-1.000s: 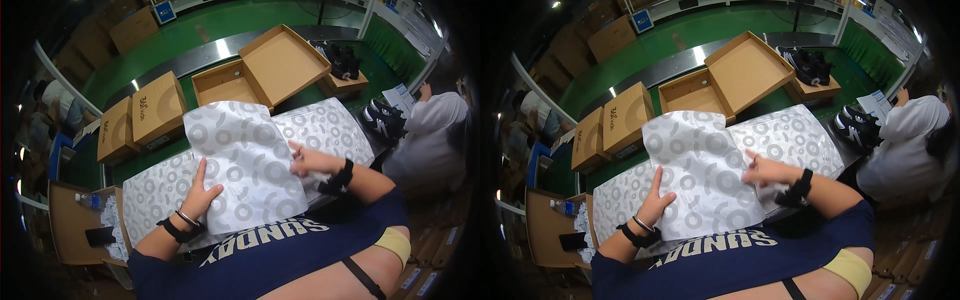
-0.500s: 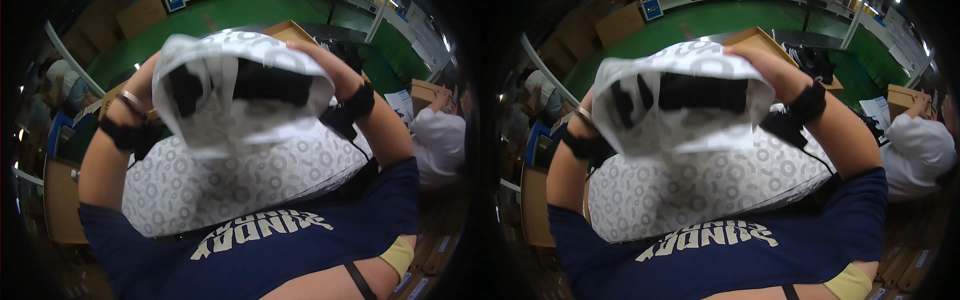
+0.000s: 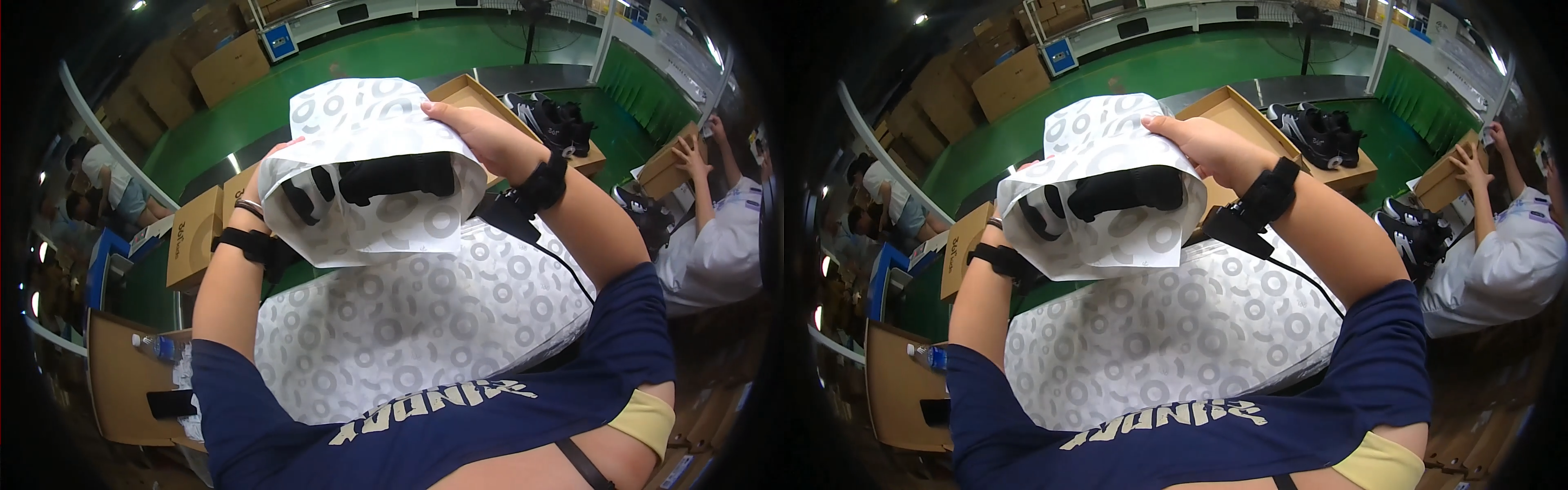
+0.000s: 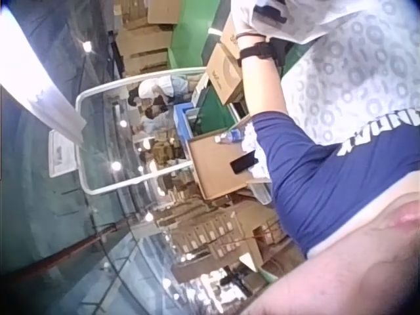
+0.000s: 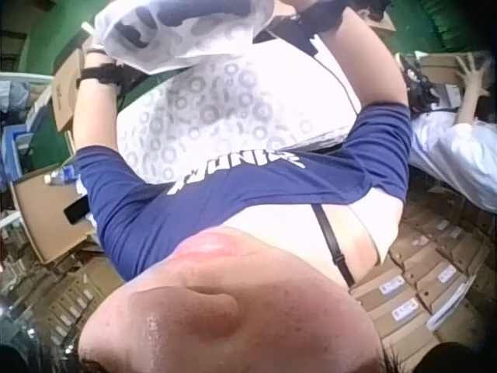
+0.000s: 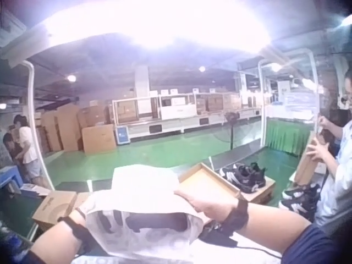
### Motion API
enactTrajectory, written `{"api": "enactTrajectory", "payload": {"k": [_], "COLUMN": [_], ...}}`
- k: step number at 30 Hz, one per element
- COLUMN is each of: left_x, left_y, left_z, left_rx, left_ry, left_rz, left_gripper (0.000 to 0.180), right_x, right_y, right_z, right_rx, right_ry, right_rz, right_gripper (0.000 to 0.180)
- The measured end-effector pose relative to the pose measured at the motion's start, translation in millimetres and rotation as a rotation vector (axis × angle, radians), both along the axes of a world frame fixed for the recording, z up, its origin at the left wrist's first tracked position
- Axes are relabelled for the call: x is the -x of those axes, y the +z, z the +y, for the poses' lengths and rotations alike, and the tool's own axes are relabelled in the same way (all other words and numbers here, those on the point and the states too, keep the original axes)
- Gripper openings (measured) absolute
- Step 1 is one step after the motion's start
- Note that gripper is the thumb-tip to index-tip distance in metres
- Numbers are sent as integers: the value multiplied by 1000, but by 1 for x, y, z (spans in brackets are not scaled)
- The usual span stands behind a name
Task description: The worker is seen inspecting shoes and wrapping them in paper before placing them into shoe boxes.
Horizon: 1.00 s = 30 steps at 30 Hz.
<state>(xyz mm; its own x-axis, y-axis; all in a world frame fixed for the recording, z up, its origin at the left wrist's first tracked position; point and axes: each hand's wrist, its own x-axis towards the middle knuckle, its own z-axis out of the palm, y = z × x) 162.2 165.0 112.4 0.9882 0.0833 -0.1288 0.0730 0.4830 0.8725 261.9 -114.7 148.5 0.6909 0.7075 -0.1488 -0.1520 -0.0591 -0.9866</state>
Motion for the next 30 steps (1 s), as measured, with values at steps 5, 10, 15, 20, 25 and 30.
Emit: {"api": "enactTrajectory", "payload": {"k": [5, 10, 15, 20, 25, 30], "left_x": [-31, -76, -42, 36, 227, 467], "left_y": [-58, -153, -166, -116, -131, -206], "left_z": [31, 34, -12, 49, 203, 281], "left_rx": [89, -448, -2261, -1787, -1879, -1521], "left_ry": [54, 206, -15, -81, 500, 701], "left_rz": [22, 222, 245, 203, 505, 1187], "left_gripper": [41, 44, 44, 36, 26, 45], "right_x": [-46, -91, -17, -19, -36, -14], "right_y": [-56, -178, -174, -194, -206, -203], "right_z": [38, 64, 82, 100, 93, 116], "right_rx": [48, 187, 671, 966, 843, 890], "right_ry": [13, 7, 162, 522, 255, 420], "right_rz": [108, -204, -1099, -1379, -1417, -1344], "right_gripper": [45, 48, 59, 20, 20, 26]}}
